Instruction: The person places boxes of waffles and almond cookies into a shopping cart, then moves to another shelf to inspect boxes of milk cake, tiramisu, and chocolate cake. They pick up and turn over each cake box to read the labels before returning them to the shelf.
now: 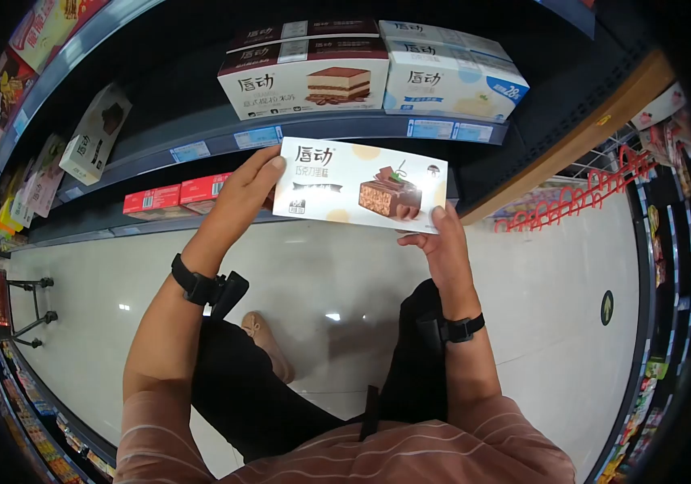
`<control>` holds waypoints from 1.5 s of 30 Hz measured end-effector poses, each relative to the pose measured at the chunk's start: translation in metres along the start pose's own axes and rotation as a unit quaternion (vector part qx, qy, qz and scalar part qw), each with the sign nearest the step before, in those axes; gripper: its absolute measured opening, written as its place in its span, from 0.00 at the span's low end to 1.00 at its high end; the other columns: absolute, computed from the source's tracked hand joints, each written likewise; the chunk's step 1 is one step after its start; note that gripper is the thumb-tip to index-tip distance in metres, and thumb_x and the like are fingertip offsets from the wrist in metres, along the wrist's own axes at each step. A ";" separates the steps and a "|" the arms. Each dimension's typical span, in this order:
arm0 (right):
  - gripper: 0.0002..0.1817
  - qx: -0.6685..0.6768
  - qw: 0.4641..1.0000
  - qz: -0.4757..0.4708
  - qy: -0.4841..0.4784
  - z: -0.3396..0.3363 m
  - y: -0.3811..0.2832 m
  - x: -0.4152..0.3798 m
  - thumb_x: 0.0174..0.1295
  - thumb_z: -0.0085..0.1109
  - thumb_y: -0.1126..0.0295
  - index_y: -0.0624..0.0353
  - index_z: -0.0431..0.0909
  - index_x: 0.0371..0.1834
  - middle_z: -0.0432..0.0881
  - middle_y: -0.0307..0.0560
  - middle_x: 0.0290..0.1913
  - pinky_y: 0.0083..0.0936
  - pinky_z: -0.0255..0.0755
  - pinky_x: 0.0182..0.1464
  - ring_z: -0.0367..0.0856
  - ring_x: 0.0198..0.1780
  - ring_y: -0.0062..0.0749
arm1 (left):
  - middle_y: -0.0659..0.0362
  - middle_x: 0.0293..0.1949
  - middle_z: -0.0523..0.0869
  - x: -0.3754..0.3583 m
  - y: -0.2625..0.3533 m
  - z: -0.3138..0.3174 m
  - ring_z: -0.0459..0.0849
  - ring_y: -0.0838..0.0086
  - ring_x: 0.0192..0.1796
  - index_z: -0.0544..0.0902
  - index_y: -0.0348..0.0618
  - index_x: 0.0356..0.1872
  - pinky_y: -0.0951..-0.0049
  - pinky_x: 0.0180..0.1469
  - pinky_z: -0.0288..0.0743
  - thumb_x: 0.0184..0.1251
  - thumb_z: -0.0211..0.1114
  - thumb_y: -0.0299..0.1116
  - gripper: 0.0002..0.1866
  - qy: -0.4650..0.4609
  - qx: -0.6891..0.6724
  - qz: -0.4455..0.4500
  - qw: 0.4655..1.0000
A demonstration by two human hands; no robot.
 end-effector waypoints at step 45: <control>0.29 -0.049 0.998 0.030 0.002 -0.009 0.010 0.006 0.74 0.47 0.52 0.63 0.67 0.68 0.84 0.54 0.54 0.32 0.85 0.48 0.87 0.49 0.33 | 0.54 0.56 0.84 0.002 -0.006 -0.003 0.85 0.73 0.54 0.72 0.40 0.71 0.72 0.54 0.80 0.77 0.58 0.49 0.30 -0.016 -0.029 0.025 0.999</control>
Point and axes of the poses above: each hand's wrist, its own x-axis towards the middle knuckle, its own z-axis out of the palm, y = z × x, the point moved 6 cm from there along x, towards the middle knuckle
